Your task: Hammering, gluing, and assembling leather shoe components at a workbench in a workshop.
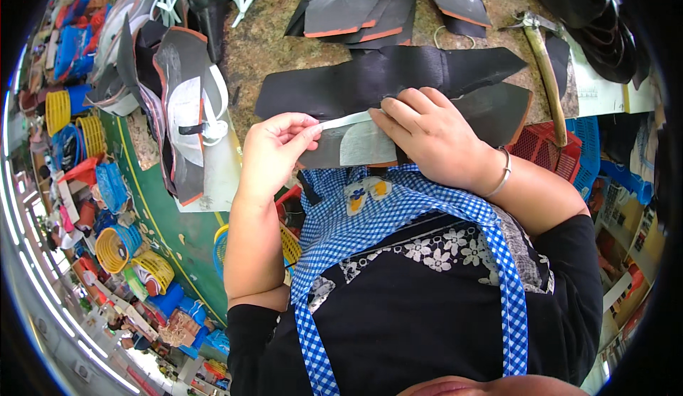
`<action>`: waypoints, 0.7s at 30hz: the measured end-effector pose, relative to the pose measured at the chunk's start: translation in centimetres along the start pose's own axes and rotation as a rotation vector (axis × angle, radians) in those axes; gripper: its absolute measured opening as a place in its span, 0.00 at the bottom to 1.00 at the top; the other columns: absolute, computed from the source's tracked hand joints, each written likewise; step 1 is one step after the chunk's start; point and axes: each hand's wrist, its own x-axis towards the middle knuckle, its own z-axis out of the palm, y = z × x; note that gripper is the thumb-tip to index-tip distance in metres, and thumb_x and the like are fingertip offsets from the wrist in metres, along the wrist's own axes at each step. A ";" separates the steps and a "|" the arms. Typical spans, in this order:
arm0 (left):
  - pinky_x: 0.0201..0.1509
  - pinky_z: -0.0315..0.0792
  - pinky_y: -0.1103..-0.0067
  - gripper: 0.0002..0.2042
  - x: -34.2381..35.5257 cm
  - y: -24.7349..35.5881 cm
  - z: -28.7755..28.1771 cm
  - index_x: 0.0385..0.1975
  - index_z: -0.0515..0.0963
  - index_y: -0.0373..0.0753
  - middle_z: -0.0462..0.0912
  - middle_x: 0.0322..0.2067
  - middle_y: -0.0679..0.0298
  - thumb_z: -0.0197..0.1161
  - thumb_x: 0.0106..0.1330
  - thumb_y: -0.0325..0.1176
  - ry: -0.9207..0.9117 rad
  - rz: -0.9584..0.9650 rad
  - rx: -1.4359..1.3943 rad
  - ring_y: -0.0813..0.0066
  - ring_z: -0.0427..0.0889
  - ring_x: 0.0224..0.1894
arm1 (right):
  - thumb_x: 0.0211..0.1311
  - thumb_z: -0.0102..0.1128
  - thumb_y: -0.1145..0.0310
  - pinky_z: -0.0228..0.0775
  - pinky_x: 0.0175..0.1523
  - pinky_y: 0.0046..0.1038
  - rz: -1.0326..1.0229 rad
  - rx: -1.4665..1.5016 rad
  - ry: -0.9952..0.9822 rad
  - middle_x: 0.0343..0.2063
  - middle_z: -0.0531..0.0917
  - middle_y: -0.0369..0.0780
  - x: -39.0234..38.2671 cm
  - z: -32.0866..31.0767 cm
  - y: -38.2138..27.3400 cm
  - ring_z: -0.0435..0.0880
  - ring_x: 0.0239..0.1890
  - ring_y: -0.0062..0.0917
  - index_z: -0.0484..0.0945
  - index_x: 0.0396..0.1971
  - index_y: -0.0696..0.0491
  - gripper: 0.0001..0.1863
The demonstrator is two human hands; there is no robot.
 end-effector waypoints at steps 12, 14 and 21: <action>0.27 0.71 0.74 0.17 0.7 2.2 0.3 0.22 0.74 0.37 0.78 0.20 0.62 0.77 0.46 0.39 0.359 0.258 0.804 0.69 0.77 0.23 | 0.40 0.74 0.64 0.73 0.39 0.31 0.354 -0.166 0.236 0.40 0.74 0.42 -2.2 -1.7 0.6 0.77 0.38 0.33 0.78 0.50 0.54 0.31; 0.36 0.72 0.71 0.14 -1.6 3.8 3.3 0.32 0.76 0.39 0.80 0.31 0.63 0.74 0.50 0.34 0.447 0.799 1.006 0.66 0.78 0.31 | 0.41 0.74 0.63 0.73 0.36 0.29 0.475 -0.207 0.196 0.39 0.75 0.41 -3.3 -1.7 0.7 0.78 0.35 0.31 0.78 0.51 0.54 0.32; 0.58 0.70 0.64 0.25 0.2 2.3 9.9 0.46 0.73 0.29 0.74 0.53 0.48 0.70 0.50 0.37 -0.133 1.161 0.996 0.53 0.74 0.56 | 0.51 0.71 0.69 0.73 0.29 0.26 0.534 0.279 0.302 0.26 0.79 0.38 -5.6 -1.8 3.2 0.82 0.25 0.29 0.81 0.41 0.54 0.16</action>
